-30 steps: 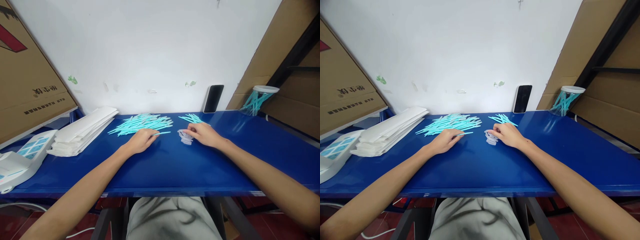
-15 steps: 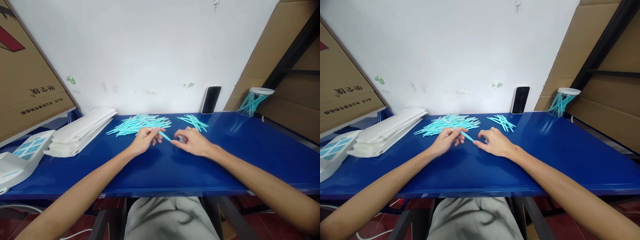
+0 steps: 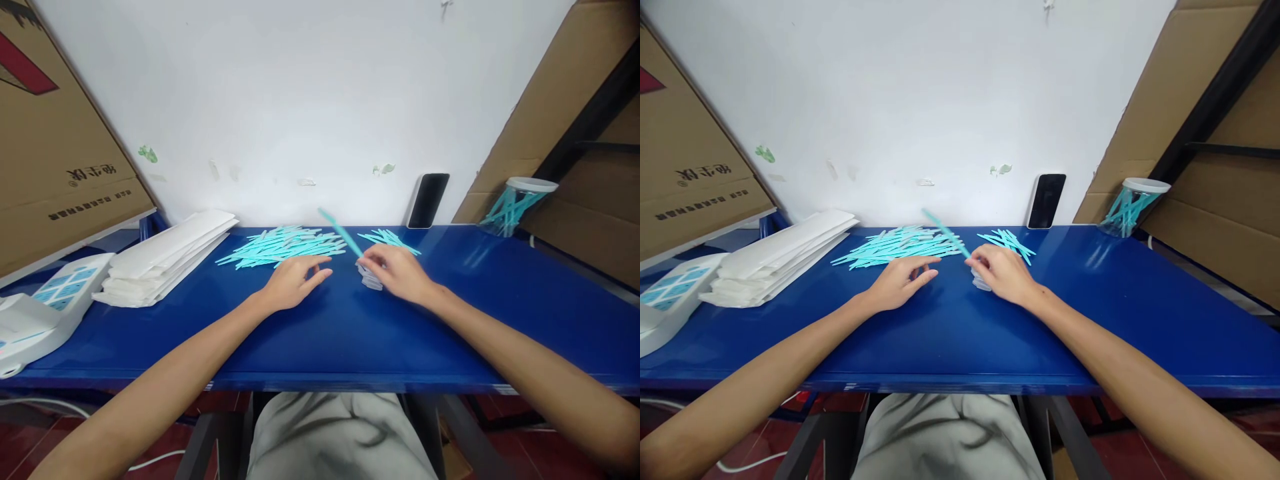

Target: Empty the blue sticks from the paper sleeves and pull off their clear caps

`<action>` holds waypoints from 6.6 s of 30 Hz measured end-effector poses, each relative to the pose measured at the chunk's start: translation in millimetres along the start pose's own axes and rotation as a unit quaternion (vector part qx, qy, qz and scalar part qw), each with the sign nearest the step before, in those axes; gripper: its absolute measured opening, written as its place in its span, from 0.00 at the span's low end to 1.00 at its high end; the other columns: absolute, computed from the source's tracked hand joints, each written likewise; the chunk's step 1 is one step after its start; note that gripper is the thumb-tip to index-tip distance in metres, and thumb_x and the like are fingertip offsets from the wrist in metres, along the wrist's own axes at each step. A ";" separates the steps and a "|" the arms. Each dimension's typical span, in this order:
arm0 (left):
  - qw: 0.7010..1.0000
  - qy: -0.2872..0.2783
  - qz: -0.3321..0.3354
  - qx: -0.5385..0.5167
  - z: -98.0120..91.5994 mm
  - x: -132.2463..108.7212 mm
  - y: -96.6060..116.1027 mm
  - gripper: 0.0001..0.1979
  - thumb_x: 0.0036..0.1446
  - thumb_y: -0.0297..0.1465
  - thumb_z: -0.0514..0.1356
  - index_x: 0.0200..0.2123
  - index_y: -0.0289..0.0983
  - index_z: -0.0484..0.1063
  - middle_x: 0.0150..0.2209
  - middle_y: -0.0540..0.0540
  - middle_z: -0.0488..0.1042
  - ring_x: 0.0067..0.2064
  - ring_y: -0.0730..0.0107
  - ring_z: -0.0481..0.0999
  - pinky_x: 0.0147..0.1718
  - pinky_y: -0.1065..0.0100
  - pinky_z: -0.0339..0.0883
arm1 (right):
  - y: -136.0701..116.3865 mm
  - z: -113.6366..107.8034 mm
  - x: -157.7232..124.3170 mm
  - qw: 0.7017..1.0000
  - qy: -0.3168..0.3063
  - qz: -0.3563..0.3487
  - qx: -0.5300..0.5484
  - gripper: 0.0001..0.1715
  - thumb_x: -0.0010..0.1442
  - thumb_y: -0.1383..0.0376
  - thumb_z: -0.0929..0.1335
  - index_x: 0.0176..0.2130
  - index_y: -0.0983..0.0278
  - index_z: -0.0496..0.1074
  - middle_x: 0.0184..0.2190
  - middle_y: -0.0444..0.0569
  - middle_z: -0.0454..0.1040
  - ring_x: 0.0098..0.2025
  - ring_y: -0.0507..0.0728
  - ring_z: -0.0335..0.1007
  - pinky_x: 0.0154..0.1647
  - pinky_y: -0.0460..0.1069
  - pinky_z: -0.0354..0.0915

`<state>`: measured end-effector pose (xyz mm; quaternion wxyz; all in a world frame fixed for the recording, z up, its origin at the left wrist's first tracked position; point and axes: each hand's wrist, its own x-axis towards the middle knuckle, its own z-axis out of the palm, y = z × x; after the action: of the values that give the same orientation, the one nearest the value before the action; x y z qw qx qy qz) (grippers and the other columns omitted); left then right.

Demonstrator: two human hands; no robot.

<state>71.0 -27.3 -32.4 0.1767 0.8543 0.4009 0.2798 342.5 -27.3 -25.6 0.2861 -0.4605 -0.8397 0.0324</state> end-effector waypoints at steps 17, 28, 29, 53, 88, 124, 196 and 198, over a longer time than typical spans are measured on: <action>0.955 -0.050 0.004 0.293 -0.9 0.0 -24.2 0.26 0.70 0.44 0.47 0.55 0.31 0.72 0.46 0.35 0.68 0.49 0.50 0.65 0.51 0.51 0.63 | 64.2 -32.4 4.5 0.927 -0.096 0.315 -0.182 0.23 0.67 0.57 0.57 0.38 0.63 0.77 0.41 0.58 0.79 0.43 0.66 0.76 0.36 0.53 0.62; 0.961 -0.062 0.026 0.270 -3.0 -1.2 -14.7 0.27 0.70 0.43 0.47 0.61 0.32 0.65 0.47 0.36 0.71 0.48 0.52 0.69 0.50 0.53 0.64 | 56.3 -37.2 1.9 0.920 -0.043 0.313 -0.233 0.23 0.64 0.53 0.61 0.35 0.64 0.79 0.34 0.60 0.79 0.36 0.66 0.76 0.31 0.54 0.62; 0.959 -0.061 0.018 0.275 -2.6 -1.6 -15.5 0.27 0.70 0.44 0.47 0.61 0.32 0.66 0.47 0.36 0.70 0.47 0.52 0.69 0.48 0.53 0.64 | 54.8 -36.4 2.1 0.925 -0.037 0.302 -0.228 0.23 0.64 0.54 0.61 0.35 0.63 0.79 0.33 0.59 0.79 0.36 0.66 0.76 0.31 0.53 0.61; 0.969 -0.068 -0.056 0.229 -6.1 -0.8 -12.1 0.20 0.69 0.41 0.51 0.51 0.37 0.76 0.45 0.39 0.80 0.45 0.51 0.79 0.39 0.59 0.68 | 7.3 -4.4 -3.8 1.000 -0.015 -0.021 0.010 0.16 0.67 0.59 0.62 0.37 0.63 0.75 0.22 0.45 0.73 0.24 0.53 0.67 0.29 0.48 0.57; 0.989 -0.074 0.072 0.102 -9.8 -3.7 -6.1 0.11 0.73 0.36 0.44 0.43 0.40 0.63 0.39 0.46 0.73 0.36 0.66 0.70 0.36 0.66 0.60 | -7.9 -0.1 -7.5 0.989 -0.097 -0.102 -0.041 0.15 0.71 0.55 0.63 0.43 0.62 0.73 0.33 0.48 0.75 0.34 0.56 0.70 0.33 0.49 0.56; 0.932 -0.053 -0.081 -0.351 -1.5 3.3 2.9 0.20 0.59 0.45 0.65 0.45 0.35 0.80 0.29 0.48 0.74 0.31 0.71 0.71 0.30 0.70 0.64 | -10.7 -10.4 -8.5 0.992 -0.084 -0.072 0.060 0.23 0.72 0.51 0.59 0.48 0.63 0.75 0.35 0.49 0.77 0.33 0.55 0.70 0.37 0.49 0.59; 0.976 -0.043 0.012 0.212 -4.4 3.3 -21.3 0.18 0.67 0.34 0.52 0.51 0.36 0.77 0.38 0.40 0.76 0.43 0.54 0.73 0.42 0.58 0.65 | 26.4 -12.9 2.0 0.980 -0.078 0.143 -0.113 0.14 0.67 0.56 0.62 0.39 0.61 0.72 0.29 0.49 0.76 0.31 0.58 0.71 0.29 0.49 0.54; 0.974 -0.045 0.015 0.220 -4.0 2.8 -22.1 0.19 0.68 0.36 0.51 0.52 0.36 0.77 0.38 0.39 0.75 0.43 0.54 0.72 0.41 0.57 0.64 | 22.7 -8.7 1.0 0.986 -0.080 0.117 -0.088 0.13 0.67 0.58 0.62 0.40 0.61 0.73 0.29 0.48 0.76 0.31 0.57 0.70 0.29 0.49 0.55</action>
<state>57.0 -11.1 -40.0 -0.0024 0.8898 0.4316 0.1484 363.7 -15.3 -25.1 0.1700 -0.5751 -0.7997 0.0283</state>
